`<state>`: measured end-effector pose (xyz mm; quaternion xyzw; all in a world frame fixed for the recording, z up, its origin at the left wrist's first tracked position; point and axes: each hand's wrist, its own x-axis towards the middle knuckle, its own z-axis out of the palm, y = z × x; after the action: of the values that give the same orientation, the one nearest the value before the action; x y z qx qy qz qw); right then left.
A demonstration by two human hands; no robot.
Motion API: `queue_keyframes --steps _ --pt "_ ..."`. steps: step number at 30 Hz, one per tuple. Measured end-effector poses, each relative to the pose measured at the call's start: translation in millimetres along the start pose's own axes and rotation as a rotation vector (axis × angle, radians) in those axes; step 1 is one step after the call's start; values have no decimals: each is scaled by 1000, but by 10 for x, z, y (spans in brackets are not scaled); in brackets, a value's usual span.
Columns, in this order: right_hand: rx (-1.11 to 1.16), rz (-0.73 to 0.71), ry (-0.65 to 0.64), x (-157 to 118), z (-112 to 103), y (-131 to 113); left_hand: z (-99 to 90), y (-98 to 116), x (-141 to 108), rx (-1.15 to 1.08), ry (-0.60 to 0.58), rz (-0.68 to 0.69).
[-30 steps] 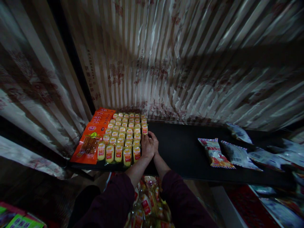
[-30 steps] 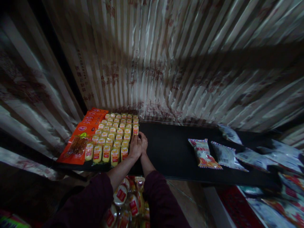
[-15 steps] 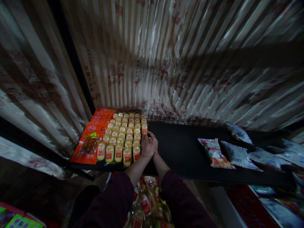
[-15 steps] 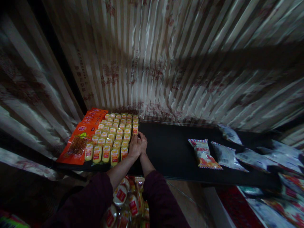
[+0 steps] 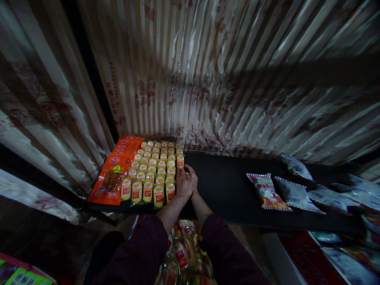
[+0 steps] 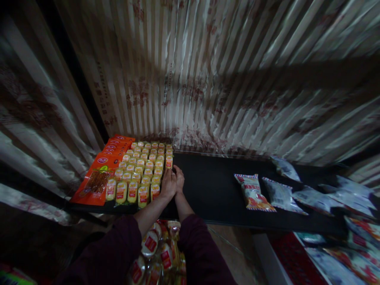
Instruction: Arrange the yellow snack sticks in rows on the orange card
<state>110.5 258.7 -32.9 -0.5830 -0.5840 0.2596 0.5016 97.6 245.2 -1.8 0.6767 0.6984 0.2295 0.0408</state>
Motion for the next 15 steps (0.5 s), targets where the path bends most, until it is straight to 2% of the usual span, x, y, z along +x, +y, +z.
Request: queue_keyframes --steps 2,4,9,15 --pt "5 5 -2 -14 -2 28 -13 6 -6 59 -24 5" --pt "12 -6 -16 -31 -9 43 -29 0 -12 28 -10 -4" --pt "21 -29 -20 -88 -33 39 -107 -37 -63 -188 11 -61" --pt "13 -34 -35 -209 -53 -9 -216 -1 -216 -516 -43 -111"
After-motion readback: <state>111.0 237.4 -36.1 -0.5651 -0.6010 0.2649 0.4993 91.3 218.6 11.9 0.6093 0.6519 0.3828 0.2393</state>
